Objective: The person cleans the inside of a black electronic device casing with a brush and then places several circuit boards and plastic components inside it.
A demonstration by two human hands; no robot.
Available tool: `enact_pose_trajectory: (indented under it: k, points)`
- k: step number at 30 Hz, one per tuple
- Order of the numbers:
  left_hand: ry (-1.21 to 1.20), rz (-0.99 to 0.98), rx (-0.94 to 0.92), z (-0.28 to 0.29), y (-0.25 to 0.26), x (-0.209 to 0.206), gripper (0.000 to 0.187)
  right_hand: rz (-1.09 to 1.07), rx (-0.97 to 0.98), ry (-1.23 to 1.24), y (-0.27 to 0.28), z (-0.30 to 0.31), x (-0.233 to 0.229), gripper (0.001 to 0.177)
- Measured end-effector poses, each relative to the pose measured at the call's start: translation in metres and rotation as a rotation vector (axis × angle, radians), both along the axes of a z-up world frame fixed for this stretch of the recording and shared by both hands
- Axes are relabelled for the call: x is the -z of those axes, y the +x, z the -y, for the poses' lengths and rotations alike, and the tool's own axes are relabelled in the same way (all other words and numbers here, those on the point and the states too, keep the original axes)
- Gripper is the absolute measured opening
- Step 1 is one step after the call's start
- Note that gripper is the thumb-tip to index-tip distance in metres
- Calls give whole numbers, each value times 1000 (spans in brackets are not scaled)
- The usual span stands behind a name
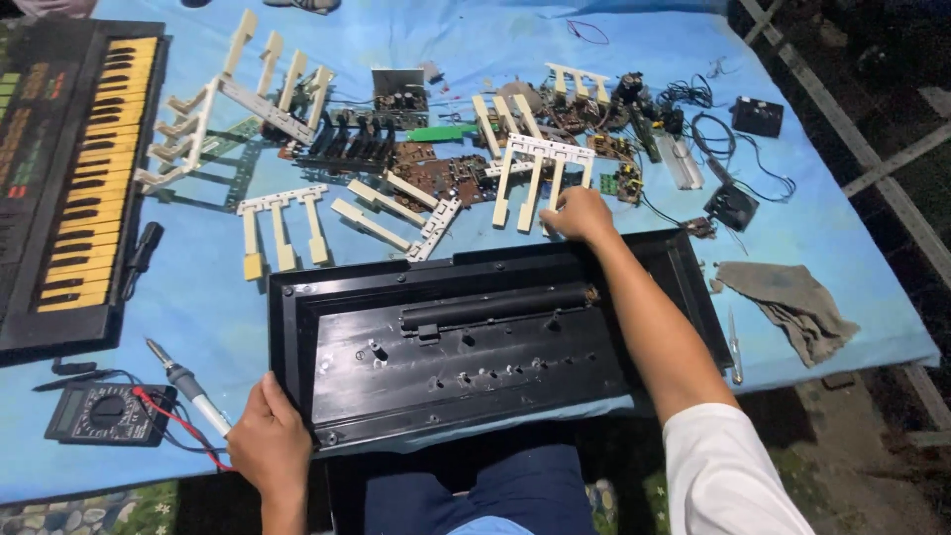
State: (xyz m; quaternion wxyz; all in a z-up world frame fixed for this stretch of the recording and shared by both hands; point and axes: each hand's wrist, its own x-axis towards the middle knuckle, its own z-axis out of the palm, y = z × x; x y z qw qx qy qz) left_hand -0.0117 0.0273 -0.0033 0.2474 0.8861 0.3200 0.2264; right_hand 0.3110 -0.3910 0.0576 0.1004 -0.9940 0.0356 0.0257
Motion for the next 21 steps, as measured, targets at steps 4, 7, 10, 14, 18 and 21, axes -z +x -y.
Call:
enact_pose_trajectory:
  k: [4, 7, 10, 14, 18, 21]
  points:
    - [0, -17, -12, 1, -1, -3, 39, 41, 15, 122, 15, 10, 0, 30]
    - [-2, -11, -13, 1, 1, -6, 39, 213, 173, 336, 31, 32, 0, 29]
    - [-42, -58, -26, 2, 1, -8, 41, 438, 219, 277, 49, 53, 6, 40]
    - [-34, -53, -9, 1, 2, -8, 39, 237, 233, 297, 38, 26, -17, 46]
    - [-12, -79, -15, 1, 4, -5, 38, 330, -157, 97, 27, -20, -12, 42]
    - [-31, -69, -3, 0, 5, -6, 38, 414, -558, -29, 32, -52, 5, 39]
